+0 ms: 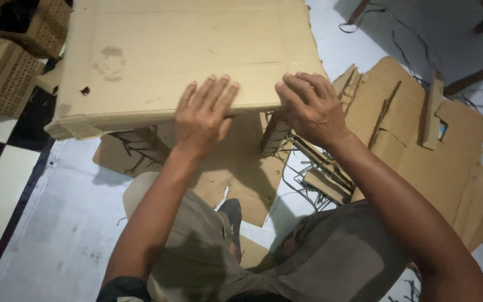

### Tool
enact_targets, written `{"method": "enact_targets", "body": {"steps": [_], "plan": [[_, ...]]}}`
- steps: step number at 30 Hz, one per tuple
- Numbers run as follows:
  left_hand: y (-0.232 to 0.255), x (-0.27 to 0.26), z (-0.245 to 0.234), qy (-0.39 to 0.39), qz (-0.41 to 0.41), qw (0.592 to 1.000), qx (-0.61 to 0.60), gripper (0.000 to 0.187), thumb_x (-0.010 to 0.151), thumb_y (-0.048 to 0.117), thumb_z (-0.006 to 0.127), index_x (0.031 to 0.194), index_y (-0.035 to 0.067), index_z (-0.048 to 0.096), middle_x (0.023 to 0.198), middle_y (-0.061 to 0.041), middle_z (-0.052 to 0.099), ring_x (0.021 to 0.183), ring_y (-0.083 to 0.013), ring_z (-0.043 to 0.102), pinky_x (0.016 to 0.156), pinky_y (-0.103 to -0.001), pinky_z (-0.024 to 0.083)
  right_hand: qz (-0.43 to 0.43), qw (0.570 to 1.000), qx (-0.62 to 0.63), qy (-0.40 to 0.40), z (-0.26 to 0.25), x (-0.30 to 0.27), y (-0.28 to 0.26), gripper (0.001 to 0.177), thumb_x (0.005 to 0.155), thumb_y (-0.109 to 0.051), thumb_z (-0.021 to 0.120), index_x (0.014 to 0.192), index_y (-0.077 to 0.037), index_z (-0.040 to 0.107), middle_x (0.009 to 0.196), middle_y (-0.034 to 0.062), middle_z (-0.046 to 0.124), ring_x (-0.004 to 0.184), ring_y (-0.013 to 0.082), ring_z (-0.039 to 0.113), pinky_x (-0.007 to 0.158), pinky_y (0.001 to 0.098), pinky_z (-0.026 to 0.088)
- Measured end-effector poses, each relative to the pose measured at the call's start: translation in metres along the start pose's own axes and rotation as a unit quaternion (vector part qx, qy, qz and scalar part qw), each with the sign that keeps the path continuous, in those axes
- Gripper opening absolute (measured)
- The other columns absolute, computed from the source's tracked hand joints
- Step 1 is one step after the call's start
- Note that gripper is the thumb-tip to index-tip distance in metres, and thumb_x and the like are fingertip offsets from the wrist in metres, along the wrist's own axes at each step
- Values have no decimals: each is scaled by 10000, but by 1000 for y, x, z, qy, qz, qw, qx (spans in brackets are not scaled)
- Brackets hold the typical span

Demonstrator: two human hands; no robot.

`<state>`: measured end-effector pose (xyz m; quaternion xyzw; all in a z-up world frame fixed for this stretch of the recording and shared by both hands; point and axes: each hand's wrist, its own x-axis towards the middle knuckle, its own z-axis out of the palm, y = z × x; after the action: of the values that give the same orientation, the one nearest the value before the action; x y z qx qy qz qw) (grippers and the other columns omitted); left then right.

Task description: The recorder is wrapping a small wooden table with cardboard and securing it with multiple plastic straps tied manually.

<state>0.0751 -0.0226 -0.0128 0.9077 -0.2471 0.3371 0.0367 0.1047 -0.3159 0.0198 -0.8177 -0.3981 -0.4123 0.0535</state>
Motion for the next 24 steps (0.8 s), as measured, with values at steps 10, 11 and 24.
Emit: {"method": "enact_targets", "body": {"steps": [10,11,24], "plan": [[120,30,33,150,115,921,-341,161,945,254,746,1090,194,779,1005,-25,741,943,-250,726,876,-389,599,61,993,70,-76,-52,-11,-14,541,820,-167,808,1345,-105,694,1399,162,634,1284,351,616,1092,483,439],[130,33,35,144,113,920,-347,118,948,270,738,1047,215,770,953,9,710,893,-221,709,816,-362,589,60,992,69,-82,-62,-15,-14,497,858,-147,763,1349,-106,694,1407,170,627,1277,352,620,1084,482,440],[237,75,30,-148,216,819,-510,153,967,223,658,1064,127,728,936,-115,712,862,-353,703,738,-462,559,461,738,98,-482,-188,-110,-2,550,911,-291,722,1427,-155,588,1300,193,651,1195,432,650,952,576,510]]}}
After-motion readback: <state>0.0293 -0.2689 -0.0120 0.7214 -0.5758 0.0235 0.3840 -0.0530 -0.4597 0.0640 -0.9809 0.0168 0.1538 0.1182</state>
